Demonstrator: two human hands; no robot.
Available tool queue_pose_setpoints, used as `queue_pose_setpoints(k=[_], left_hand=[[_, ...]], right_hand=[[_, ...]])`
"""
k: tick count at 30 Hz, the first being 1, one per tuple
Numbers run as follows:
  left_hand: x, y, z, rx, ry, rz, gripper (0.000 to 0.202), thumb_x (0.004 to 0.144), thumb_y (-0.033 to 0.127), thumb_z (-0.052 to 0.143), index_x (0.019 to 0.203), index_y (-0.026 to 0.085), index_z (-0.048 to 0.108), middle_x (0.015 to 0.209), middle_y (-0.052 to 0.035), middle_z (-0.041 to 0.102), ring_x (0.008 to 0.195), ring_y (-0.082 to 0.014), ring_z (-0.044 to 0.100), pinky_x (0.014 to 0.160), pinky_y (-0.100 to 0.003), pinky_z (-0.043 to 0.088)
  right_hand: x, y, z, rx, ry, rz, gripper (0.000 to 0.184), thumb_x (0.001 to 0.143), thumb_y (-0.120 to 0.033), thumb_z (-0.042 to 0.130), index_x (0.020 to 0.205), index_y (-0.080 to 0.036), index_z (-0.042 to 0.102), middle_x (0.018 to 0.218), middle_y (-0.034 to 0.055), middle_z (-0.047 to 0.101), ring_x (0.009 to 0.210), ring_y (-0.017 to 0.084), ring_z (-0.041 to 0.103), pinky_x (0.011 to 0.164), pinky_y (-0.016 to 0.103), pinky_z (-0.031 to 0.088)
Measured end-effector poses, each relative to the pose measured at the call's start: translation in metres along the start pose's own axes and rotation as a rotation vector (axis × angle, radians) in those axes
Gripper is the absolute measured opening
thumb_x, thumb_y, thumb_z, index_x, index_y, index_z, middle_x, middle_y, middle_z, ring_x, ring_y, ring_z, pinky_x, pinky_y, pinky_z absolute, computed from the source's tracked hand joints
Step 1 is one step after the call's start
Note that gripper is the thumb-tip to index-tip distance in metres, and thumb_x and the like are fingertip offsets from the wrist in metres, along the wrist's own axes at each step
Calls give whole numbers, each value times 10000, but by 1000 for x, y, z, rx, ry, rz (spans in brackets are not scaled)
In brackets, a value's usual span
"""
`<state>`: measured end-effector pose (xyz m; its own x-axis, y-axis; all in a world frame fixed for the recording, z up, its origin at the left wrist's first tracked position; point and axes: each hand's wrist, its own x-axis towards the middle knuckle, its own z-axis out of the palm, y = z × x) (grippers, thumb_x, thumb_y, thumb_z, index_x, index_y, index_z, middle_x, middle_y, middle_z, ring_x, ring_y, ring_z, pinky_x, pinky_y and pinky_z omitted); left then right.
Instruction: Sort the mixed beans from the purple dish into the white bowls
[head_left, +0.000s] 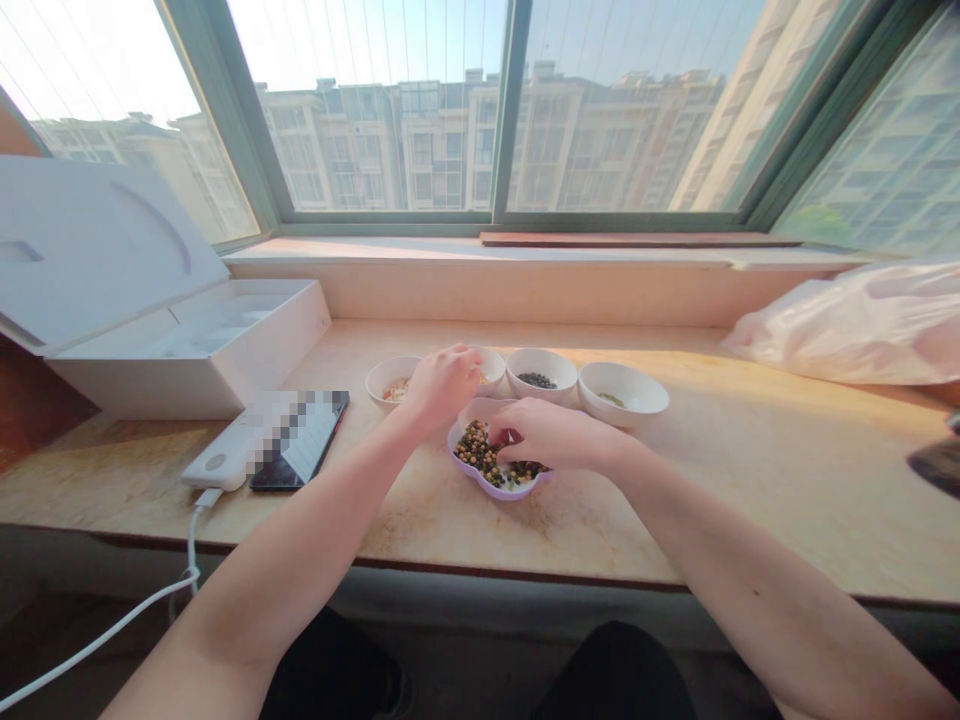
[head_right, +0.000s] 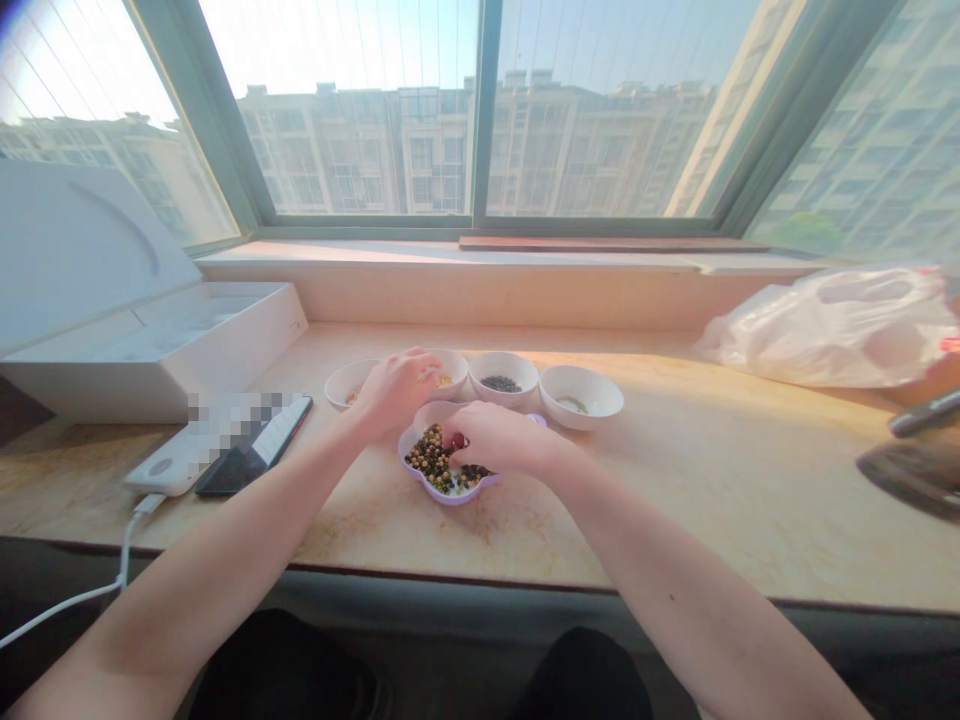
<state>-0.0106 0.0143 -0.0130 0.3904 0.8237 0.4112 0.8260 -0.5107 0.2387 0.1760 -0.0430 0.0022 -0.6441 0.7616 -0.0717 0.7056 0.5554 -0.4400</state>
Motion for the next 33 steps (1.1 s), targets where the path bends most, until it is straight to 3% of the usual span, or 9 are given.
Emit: queue_pose_setpoints(k=[7, 14, 20, 24, 27, 29, 31, 33], left_hand=[[-4, 2, -4, -39, 4, -1, 278, 994, 202, 520, 1097, 199, 778, 1146, -89, 728, 976, -220, 689, 895, -326, 521], [-7, 7, -12, -39, -49, 63, 269, 982, 185, 513, 924, 177, 775, 1055, -92, 734, 898, -219, 692, 834, -330, 523], [-9, 9, -10, -131, -28, 115, 252, 961, 130, 535, 1018, 171, 777, 1112, -82, 745, 992, -216, 698, 912, -334, 538], [-11, 13, -11, -166, -81, 201, 254, 962, 117, 543, 1041, 167, 778, 1101, -84, 750, 1055, -221, 692, 967, -346, 533], [-16, 19, -14, -168, -210, 278, 246, 968, 136, 550, 1043, 182, 780, 1047, -73, 752, 999, -211, 703, 938, -334, 538], [-19, 22, -15, -163, -317, 343, 217, 969, 178, 581, 1061, 197, 777, 1060, -67, 748, 981, -206, 706, 925, -323, 537], [-22, 25, -15, -170, -422, 409, 173, 953, 221, 631, 1053, 204, 772, 1083, -63, 740, 995, -205, 704, 928, -312, 534], [-23, 28, -14, -189, -499, 456, 121, 929, 250, 680, 994, 199, 769, 1069, -61, 729, 1008, -209, 698, 936, -307, 530]], right_hand=[[3, 6, 2, -20, -12, -15, 123, 823, -229, 682, 830, -249, 803, 880, 52, 786, 827, 268, 682, 744, 370, 509], [2, 4, -1, -40, -8, -49, 193, 834, -146, 627, 854, -233, 798, 933, 55, 798, 846, 255, 704, 800, 376, 516], [-3, 3, -11, 81, 44, -34, 134, 872, -243, 650, 818, -235, 773, 903, 25, 788, 853, 220, 688, 799, 326, 495], [-8, 13, -25, 60, 175, 84, 260, 909, -418, 631, 819, -202, 744, 783, 25, 735, 744, 186, 643, 684, 290, 447], [-15, 32, -42, -65, 351, 242, 364, 929, -516, 590, 798, -200, 715, 757, 33, 723, 711, 185, 624, 646, 291, 413], [-22, 51, -54, -165, 434, 337, 344, 924, -503, 582, 837, -206, 733, 809, 47, 748, 740, 198, 640, 667, 299, 420], [-30, 71, -65, -250, 428, 465, 290, 882, -460, 616, 826, -204, 739, 868, 67, 770, 778, 214, 663, 675, 302, 435], [-38, 90, -74, -288, 324, 612, 243, 827, -422, 648, 755, -209, 741, 825, 73, 764, 748, 223, 671, 618, 302, 429]])
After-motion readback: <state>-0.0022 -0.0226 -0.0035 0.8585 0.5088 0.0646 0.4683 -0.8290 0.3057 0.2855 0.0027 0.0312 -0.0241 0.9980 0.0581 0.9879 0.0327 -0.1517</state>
